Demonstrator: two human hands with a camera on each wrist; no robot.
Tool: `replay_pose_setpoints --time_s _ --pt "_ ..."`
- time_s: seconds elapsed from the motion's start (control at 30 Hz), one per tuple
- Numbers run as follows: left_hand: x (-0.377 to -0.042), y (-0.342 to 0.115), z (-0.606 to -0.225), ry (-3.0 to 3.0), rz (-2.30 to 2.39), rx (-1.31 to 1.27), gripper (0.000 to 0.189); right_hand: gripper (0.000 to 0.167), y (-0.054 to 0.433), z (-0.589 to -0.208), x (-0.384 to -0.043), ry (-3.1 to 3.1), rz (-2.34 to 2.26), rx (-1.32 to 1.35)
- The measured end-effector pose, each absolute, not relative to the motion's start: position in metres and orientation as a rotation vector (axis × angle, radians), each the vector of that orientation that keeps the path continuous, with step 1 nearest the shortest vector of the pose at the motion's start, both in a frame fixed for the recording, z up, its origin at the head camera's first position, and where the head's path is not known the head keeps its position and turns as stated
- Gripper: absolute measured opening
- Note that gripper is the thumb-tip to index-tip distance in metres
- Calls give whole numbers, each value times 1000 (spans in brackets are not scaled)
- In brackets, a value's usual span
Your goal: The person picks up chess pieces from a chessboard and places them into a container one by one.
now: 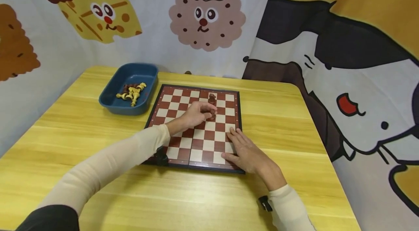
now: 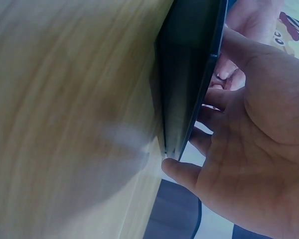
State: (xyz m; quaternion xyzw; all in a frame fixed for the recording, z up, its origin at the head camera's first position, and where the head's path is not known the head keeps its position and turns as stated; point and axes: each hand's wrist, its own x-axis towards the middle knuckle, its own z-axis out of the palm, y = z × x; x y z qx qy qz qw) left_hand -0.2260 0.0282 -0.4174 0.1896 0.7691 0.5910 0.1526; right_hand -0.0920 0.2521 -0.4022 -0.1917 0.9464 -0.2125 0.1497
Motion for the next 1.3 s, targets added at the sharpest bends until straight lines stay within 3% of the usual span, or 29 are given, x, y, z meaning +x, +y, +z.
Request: replay_pose_setpoints --time_s 0.97,1.3 --pt "-247 -24 -407 2265 1692 511 28 84 250 -402 -89 2720 -588 -541" --pt "-255 -54 -394 2298 1773 366 28 84 251 -399 -94 2713 -607 -564"
